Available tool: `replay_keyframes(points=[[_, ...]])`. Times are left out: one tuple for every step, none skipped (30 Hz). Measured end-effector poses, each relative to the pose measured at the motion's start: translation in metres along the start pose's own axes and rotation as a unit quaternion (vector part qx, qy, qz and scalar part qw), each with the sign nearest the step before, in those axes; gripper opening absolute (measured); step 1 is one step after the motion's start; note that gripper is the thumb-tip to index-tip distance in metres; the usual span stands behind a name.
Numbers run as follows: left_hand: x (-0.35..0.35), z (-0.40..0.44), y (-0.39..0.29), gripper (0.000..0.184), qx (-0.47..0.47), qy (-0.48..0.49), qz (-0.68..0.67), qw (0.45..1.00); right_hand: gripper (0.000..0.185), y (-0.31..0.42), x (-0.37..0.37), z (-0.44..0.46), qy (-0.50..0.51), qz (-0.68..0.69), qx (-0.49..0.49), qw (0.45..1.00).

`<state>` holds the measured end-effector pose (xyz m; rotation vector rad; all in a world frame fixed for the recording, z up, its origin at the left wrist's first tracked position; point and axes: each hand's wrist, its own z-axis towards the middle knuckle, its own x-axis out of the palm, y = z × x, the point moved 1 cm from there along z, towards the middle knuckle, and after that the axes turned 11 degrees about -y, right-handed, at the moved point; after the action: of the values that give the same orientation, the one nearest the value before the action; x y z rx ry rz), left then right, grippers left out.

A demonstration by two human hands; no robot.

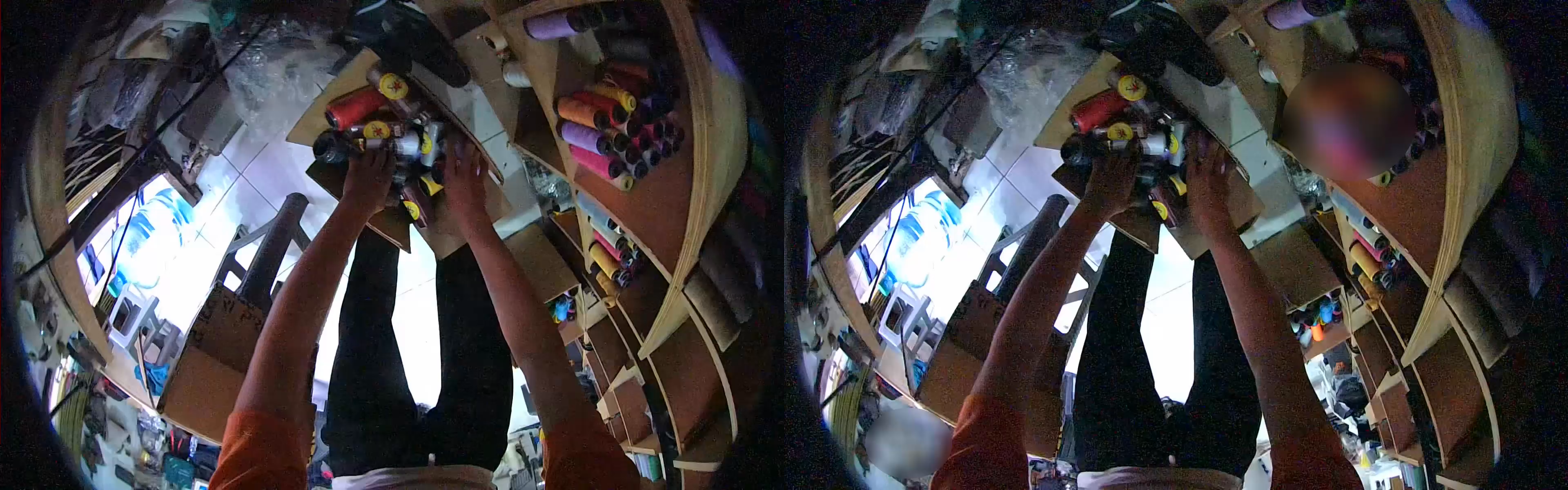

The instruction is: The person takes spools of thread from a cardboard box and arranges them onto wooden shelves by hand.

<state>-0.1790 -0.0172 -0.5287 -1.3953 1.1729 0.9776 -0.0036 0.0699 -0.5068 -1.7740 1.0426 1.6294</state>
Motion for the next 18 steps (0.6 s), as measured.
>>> replay_keyframes(points=[[0.003, 0.002, 0.0, 0.055, 0.029, 0.014, 0.022, 0.999, 0.065, 0.001, 0.001, -0.001, 0.007, -0.044, -0.009, 0.999], [0.004, 0.005, -0.001, 0.054, 0.038, 0.032, 0.042, 0.998, 0.06, 0.0, 0.006, -0.003, -0.019, -0.014, 0.002, 1.0], [0.008, 0.002, -0.002, 0.053, 0.045, 0.052, 0.063, 0.996, 0.058, -0.002, 0.014, -0.005, -0.009, -0.006, -0.003, 1.0], [0.012, 0.0, -0.004, 0.053, 0.053, 0.071, 0.084, 0.993, 0.057, -0.006, 0.023, -0.003, 0.0, 0.002, -0.007, 1.0], [0.017, 0.0, -0.005, 0.053, 0.056, 0.066, 0.109, 0.99, 0.056, -0.009, 0.032, -0.004, 0.01, 0.01, -0.008, 1.0], [0.022, 0.001, -0.009, 0.053, 0.059, 0.061, 0.133, 0.987, 0.055, -0.01, 0.034, -0.005, -0.012, -0.001, -0.028, 1.0], [0.027, 0.003, -0.014, 0.053, 0.062, 0.054, 0.156, 0.984, 0.054, -0.012, 0.035, -0.007, -0.034, -0.013, -0.048, 0.998], [0.031, 0.002, -0.017, 0.052, 0.06, 0.088, 0.127, 0.986, 0.054, -0.014, 0.035, -0.009, -0.056, -0.026, -0.068, 0.996], [0.027, 0.004, -0.02, 0.051, 0.057, 0.122, 0.097, 0.986, 0.051, -0.017, 0.033, -0.01, -0.071, -0.036, -0.1, 0.992], [0.022, 0.004, -0.023, 0.051, 0.053, 0.156, 0.068, 0.984, 0.049, -0.02, 0.031, -0.011, -0.086, -0.044, -0.131, 0.987], [0.022, 0.003, -0.027, 0.05, 0.069, 0.112, 0.087, 0.988, 0.047, -0.023, 0.029, -0.01, -0.103, -0.052, -0.163, 0.98], [0.026, 0.001, -0.028, 0.048, 0.083, 0.065, 0.108, 0.989, 0.044, -0.026, 0.034, -0.01, -0.102, -0.046, -0.166, 0.98], [0.036, -0.002, -0.029, 0.047, 0.098, 0.02, 0.127, 0.987, 0.042, -0.028, 0.039, -0.014, -0.1, -0.039, -0.169, 0.98], [0.049, -0.003, -0.029, 0.046, 0.101, 0.004, 0.085, 0.991, 0.04, -0.03, 0.045, -0.017, -0.097, -0.032, -0.171, 0.98], [0.058, -0.001, -0.029, 0.044, 0.104, -0.01, 0.041, 0.994, 0.039, -0.028, 0.045, -0.014, -0.084, -0.044, -0.166, 0.982], [0.065, -0.003, -0.029, 0.043, 0.119, -0.021, 0.035, 0.992, 0.037, -0.028, 0.045, -0.013, -0.07, -0.055, -0.159, 0.983], [0.073, -0.004, -0.028, 0.041, 0.134, -0.032, 0.029, 0.99, 0.036, -0.026, 0.045, -0.012, -0.055, -0.066, -0.154, 0.984], [0.06, 0.0, -0.028, 0.04, 0.158, -0.04, 0.06, 0.985, 0.035, -0.025, 0.048, -0.014, -0.047, -0.075, -0.154, 0.984]])
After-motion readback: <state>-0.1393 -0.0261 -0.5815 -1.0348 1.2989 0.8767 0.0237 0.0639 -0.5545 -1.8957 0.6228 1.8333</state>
